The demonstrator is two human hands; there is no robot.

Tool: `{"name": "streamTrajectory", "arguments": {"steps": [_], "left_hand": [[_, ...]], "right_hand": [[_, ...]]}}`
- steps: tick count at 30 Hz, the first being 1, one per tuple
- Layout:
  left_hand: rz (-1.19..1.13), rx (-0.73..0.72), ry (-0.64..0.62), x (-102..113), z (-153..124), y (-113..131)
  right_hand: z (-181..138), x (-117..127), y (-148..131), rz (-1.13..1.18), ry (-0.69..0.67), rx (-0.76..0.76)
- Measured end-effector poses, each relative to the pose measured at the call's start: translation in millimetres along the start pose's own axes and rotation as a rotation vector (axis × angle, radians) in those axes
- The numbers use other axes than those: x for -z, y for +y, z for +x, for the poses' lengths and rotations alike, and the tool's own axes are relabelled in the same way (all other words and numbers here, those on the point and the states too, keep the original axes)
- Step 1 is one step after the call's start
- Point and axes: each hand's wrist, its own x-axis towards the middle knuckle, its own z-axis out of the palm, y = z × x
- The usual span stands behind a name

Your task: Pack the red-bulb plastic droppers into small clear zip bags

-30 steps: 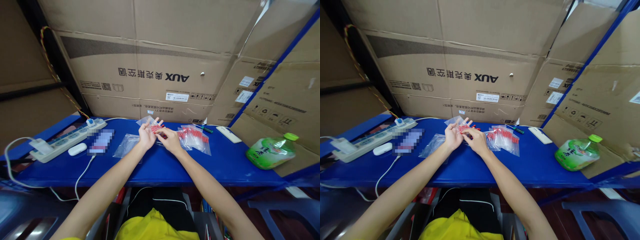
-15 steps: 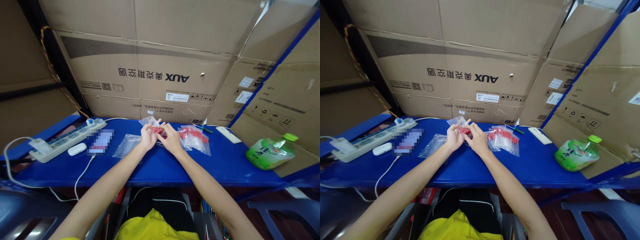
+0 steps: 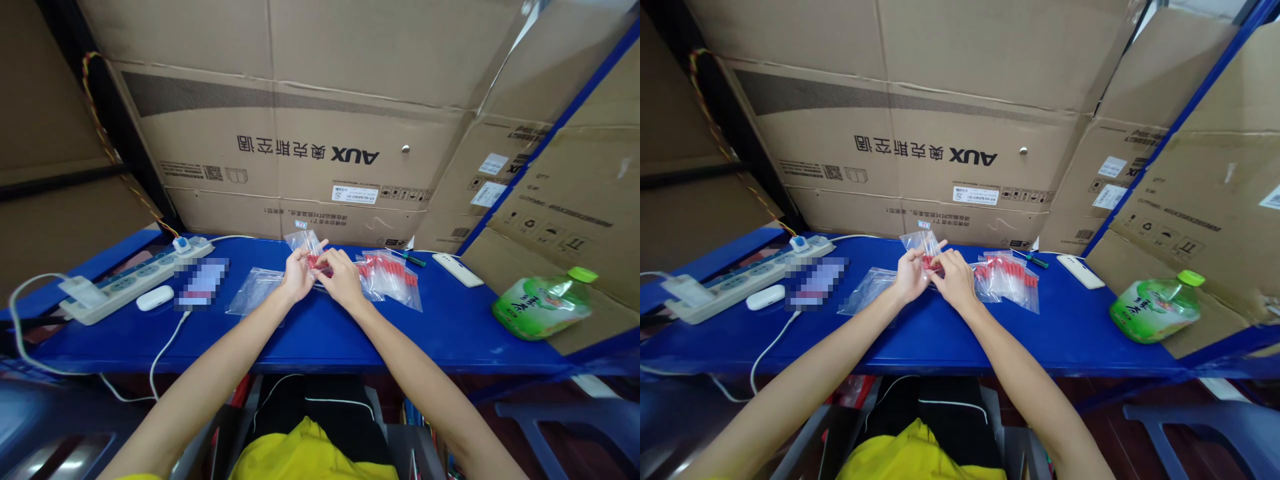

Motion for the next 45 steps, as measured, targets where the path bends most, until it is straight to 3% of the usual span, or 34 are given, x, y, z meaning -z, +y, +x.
{"name": "streamTrajectory", "arguments": {"steps": [8,18,28,32,36,38,40,43,45], "left_hand": [[-0.085,0.04,0.019,4.7,1.7,8.7],[-0.086,0.104,0.062,15.4,8.4,18.0],[-0.089,0.116,-0.045,10.6,2.6,29.5],[-0.032,0.174,-0.045,11.1,3.3,29.9],[0.022,0.254,-0.108,13.0,6.8,27.5],[0.045,0.26,-0.078,15.0,9.5,25.6],[0.1,0.202,0.008,17.0,12.2,23.3],[0.284,0.0,0.155,16.8,14.1,19.0],[0.398,-0.133,0.147,13.1,12.7,16.2]], "right_hand": [[3.5,2.3,15.9,0.079,-0.028,0.042],[4.1,5.5,30.7,0.19,-0.001,-0.046],[6.4,19.6,28.7,0.282,-0.059,0.136],[7.0,20.3,25.6,0.302,0.073,0.109],[8.2,23.8,21.3,0.358,0.253,-0.03],[9.7,26.5,21.4,0.39,0.362,-0.109],[11.8,29.4,23.7,0.431,0.476,-0.182],[15.4,32.7,30.0,0.52,0.593,-0.251],[17.0,33.6,34.8,0.569,0.613,-0.273]]}}
